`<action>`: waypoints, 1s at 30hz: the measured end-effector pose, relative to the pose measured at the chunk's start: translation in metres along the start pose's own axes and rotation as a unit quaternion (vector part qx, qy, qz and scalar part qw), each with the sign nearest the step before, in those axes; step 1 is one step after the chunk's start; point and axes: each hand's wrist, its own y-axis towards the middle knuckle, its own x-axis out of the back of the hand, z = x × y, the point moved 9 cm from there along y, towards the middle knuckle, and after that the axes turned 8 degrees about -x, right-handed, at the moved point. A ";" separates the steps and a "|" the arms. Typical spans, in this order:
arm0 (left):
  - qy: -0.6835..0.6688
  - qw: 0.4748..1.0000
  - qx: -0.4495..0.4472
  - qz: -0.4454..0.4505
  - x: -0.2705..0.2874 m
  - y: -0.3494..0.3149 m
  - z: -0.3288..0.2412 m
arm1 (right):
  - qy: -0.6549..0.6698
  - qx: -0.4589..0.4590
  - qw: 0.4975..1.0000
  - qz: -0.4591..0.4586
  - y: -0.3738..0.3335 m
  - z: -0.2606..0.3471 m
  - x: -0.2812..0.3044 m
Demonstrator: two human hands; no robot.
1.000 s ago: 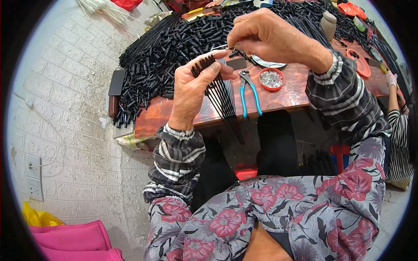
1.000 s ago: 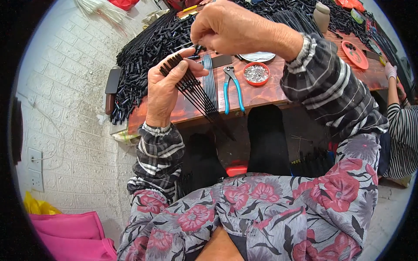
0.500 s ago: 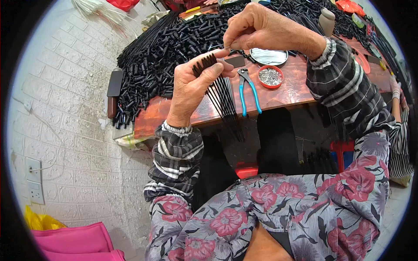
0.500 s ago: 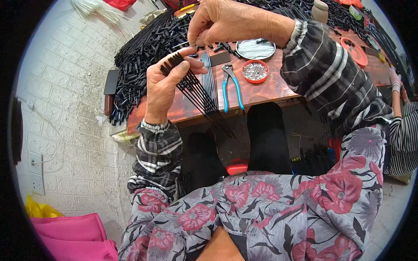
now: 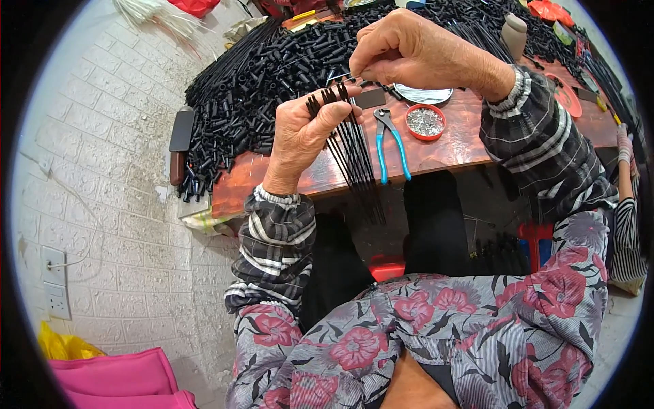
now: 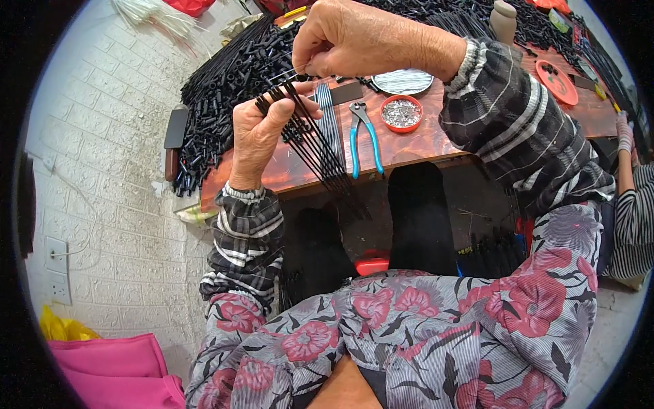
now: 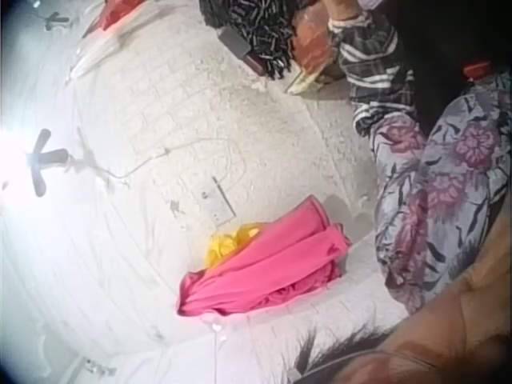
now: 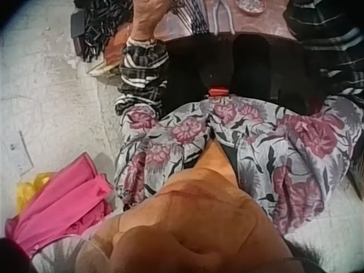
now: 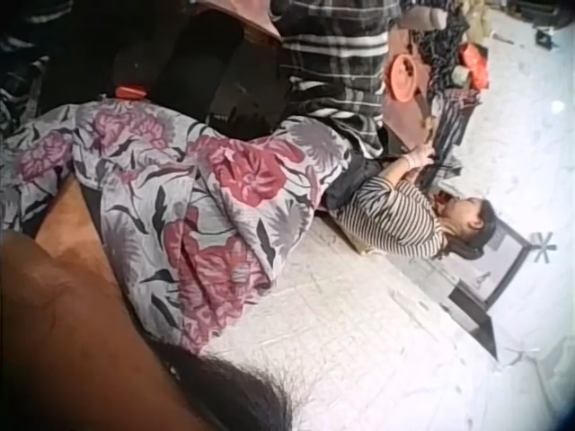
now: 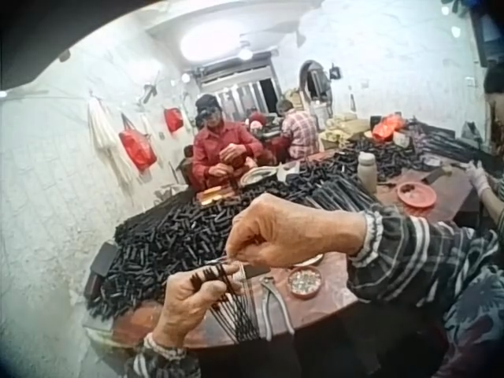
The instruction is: Assembling plastic components onto bundles of thin rods or wires at a manufacturing workstation.
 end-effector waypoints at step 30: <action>0.085 0.996 0.018 0.024 -0.002 0.010 0.003 | 0.069 -0.096 0.993 0.019 0.003 -0.015 -0.001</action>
